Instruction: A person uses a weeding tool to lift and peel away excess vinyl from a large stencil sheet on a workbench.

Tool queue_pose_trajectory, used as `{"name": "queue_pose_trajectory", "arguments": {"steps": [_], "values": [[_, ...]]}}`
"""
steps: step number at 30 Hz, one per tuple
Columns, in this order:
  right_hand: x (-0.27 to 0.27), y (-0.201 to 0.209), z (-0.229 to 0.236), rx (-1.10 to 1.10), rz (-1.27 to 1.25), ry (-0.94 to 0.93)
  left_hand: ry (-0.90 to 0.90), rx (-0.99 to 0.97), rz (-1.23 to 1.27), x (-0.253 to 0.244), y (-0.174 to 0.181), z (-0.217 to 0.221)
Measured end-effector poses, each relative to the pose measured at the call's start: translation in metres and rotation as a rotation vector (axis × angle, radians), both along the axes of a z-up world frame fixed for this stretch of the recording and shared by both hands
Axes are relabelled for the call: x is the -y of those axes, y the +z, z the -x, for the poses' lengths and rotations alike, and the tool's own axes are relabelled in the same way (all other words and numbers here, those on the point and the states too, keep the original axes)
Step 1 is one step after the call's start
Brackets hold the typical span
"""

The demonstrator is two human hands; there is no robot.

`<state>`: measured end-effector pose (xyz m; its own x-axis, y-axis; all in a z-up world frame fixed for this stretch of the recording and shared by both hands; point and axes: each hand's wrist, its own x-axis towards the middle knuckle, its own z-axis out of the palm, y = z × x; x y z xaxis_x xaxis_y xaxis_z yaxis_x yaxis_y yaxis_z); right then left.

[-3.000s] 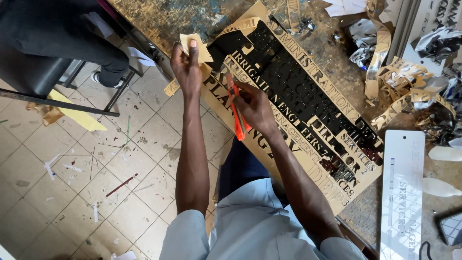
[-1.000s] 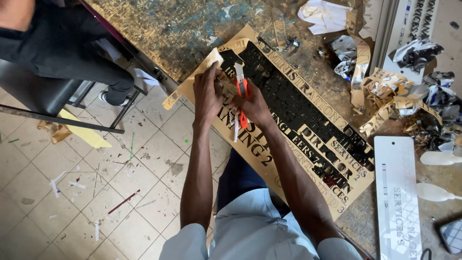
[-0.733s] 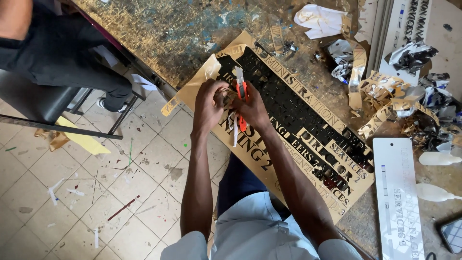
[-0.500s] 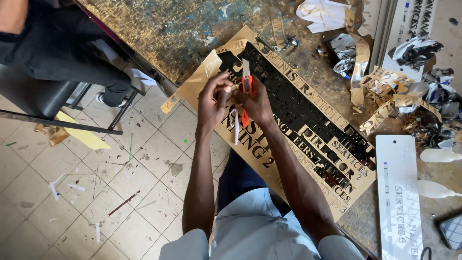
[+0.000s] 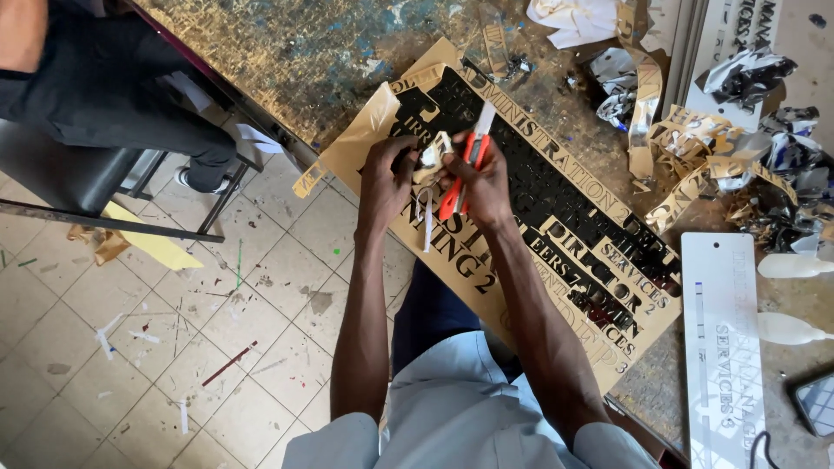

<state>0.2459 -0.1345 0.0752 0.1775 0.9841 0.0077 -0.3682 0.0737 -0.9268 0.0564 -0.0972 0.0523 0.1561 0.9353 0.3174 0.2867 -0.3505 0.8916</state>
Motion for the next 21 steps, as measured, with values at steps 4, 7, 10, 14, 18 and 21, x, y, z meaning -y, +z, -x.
{"name": "queue_pose_trajectory", "arguments": {"steps": [4, 7, 10, 14, 18, 21], "values": [[0.017, 0.009, -0.035, 0.035, -0.061, -0.051, -0.014, -0.137, -0.093, -0.003, -0.013, -0.003], [0.041, 0.011, -0.048, 0.031, -0.028, -0.062, 0.000, -0.263, -0.171, -0.006, -0.020, -0.010], [0.062, 0.008, -0.056, 0.043, -0.029, -0.057, -0.006, -0.296, -0.217, -0.006, -0.022, -0.010], [0.081, 0.011, -0.069, 0.050, -0.040, -0.088, 0.010, -0.292, -0.229, -0.005, -0.020, -0.009], [0.090, 0.008, -0.082, 0.006, -0.047, -0.108, 0.001, -0.324, -0.243, -0.005, -0.020, -0.011], [0.102, 0.010, -0.083, 0.019, -0.056, -0.132, 0.005, -0.345, -0.233, -0.001, -0.015, -0.011]]}}
